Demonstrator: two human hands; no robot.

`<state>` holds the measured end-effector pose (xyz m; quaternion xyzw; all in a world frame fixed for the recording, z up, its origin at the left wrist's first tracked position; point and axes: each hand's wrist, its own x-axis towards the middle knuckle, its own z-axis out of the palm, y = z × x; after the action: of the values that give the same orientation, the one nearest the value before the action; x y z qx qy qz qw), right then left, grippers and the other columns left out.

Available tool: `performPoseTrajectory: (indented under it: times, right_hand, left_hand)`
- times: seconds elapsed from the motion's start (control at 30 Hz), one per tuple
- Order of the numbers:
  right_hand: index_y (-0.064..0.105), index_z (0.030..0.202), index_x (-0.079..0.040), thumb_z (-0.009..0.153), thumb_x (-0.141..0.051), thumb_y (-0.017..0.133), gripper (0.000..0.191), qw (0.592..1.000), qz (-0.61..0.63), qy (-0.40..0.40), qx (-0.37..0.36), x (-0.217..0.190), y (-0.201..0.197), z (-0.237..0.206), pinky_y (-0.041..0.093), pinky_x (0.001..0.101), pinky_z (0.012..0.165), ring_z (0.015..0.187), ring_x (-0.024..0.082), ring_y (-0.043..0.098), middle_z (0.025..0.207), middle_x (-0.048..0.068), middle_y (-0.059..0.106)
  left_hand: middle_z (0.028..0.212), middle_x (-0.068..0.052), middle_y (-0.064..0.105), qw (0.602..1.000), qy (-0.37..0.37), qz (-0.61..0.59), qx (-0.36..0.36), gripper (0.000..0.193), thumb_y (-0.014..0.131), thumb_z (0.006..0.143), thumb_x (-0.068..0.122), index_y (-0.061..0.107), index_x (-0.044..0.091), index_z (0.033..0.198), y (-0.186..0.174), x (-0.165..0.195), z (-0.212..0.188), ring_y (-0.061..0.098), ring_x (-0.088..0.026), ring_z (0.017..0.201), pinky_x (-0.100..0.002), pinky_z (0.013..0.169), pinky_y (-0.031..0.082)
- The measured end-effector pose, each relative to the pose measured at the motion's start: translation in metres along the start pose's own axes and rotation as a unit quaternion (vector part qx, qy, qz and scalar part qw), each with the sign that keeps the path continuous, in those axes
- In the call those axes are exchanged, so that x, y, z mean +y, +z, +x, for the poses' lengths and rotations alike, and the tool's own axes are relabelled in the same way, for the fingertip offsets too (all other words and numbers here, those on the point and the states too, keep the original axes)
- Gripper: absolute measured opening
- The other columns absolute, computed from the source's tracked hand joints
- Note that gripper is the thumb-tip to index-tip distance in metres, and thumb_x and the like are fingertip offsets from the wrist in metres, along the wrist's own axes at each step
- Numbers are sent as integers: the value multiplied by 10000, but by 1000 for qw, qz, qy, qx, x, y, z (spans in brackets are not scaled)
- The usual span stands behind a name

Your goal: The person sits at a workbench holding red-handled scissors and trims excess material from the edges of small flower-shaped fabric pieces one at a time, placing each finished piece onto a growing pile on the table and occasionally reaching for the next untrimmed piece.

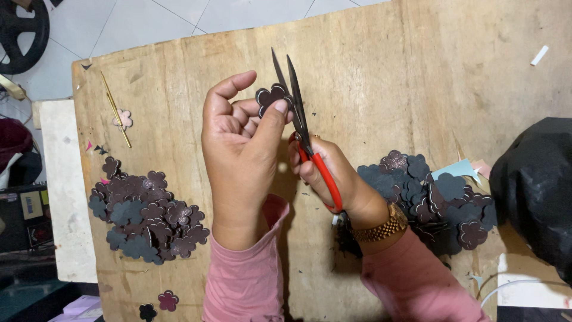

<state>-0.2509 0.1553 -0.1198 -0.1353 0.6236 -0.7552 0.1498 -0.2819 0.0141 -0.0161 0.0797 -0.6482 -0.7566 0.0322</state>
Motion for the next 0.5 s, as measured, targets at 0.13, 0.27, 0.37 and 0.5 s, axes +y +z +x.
performPoseTrajectory:
  times: [0.13,0.27,0.37,0.5]
  right_hand:
    - [569,1024,-48,901,-815,520,778,1000,-8,1,2,-3,1,0,431,209,622,734,54,490,858,-21,540]
    - [569,1020,-52,926,-813,506,770,1000,-24,-20,0,-5,0,1,429,207,649,758,51,485,872,-25,537]
    - [565,1014,-57,938,-805,500,755,999,-26,-28,-2,-5,0,1,414,202,643,752,44,472,865,-32,523]
    - [557,975,-62,939,-767,533,706,1000,14,-2,-3,-3,1,1,390,199,594,692,43,453,806,-35,506]
  left_hand:
    - [964,-115,700,1000,11,1,-9,417,661,980,-47,469,-47,1350,0,2,0,683,-85,833,-186,664,562]
    - [946,-111,701,1000,0,2,-8,415,658,969,-50,475,-41,1341,0,3,0,660,-72,771,-175,595,530]
    - [954,-106,702,1000,3,2,-9,415,661,970,-55,478,-41,1343,0,3,-1,654,-67,773,-172,597,524]
    - [954,-102,706,1000,3,13,-3,417,663,964,-56,483,-39,1340,-1,3,-1,630,-58,739,-164,562,487]
